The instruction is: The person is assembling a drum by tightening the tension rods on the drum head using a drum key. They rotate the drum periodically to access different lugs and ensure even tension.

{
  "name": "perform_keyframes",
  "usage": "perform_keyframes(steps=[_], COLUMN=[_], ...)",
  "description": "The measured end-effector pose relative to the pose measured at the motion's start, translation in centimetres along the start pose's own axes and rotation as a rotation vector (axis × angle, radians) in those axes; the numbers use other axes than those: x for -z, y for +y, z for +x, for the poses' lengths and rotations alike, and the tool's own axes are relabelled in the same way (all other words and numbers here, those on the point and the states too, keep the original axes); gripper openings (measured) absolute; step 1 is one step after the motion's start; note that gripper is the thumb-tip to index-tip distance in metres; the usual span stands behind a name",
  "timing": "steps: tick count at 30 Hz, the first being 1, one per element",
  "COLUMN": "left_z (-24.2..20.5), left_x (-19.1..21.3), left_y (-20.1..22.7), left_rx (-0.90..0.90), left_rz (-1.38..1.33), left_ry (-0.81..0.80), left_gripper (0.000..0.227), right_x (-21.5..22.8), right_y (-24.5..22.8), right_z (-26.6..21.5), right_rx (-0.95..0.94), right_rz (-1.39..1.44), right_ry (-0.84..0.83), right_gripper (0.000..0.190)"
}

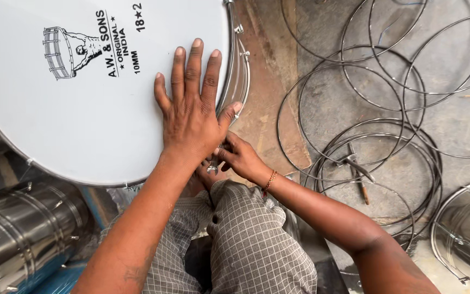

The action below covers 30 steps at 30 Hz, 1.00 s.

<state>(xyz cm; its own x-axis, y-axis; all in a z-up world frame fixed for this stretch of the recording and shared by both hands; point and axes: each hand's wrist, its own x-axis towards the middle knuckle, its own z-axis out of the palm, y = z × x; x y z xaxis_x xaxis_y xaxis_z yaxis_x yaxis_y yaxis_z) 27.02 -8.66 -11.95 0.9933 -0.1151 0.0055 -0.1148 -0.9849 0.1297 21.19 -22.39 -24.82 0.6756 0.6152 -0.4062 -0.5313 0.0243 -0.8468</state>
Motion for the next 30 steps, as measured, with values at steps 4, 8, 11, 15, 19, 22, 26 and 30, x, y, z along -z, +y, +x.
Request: perform_keyframes(steps=[4, 8, 11, 15, 19, 22, 26, 30], left_z=[0.0, -0.1, 0.3, 0.1, 0.2, 0.4, 0.1, 0.1], left_x=[-0.2, -0.6, -0.3, -0.4, -0.7, -0.5, 0.0, -0.2], left_y=[0.2, 0.1, 0.1, 0.3, -0.1, 0.0, 0.2, 0.3], left_rx=[0.007, -0.001, -0.002, -0.007, -0.006, 0.016, -0.006, -0.01], left_rz=[0.053, 0.084, 0.109, 0.109, 0.134, 0.158, 0.171, 0.163], left_ry=[-0.05, -0.058, -0.074, -0.043, -0.05, -0.104, -0.065, -0.062], left_gripper=[0.099, 0.097, 0.095, 0.094, 0.096, 0.097, 0.097, 0.097], right_x=[3.6, 12.1, 13.4, 13.6, 8.8, 4.0, 0.4, -0.2], right_y=[-1.0, -7.1, -9.6, -7.3, -2.4, 0.1, 1.2, 0.9], right_z=[-1.8, 4.8, 8.1, 5.0, -2.5, -3.7, -0.9, -0.1], right_rx=[-0.076, -0.121, -0.208, -0.053, -0.113, -0.079, 0.035, -0.069], right_rz=[-0.223, -0.74, -0.879, -1.04, -0.511, -0.148, -0.009, 0.097], right_ry=[-0.039, -0.344, -0.521, -0.273, -0.159, -0.108, -0.013, -0.038], right_gripper=[0.02, 0.03, 0.038, 0.03, 0.019, 0.016, 0.018, 0.022])
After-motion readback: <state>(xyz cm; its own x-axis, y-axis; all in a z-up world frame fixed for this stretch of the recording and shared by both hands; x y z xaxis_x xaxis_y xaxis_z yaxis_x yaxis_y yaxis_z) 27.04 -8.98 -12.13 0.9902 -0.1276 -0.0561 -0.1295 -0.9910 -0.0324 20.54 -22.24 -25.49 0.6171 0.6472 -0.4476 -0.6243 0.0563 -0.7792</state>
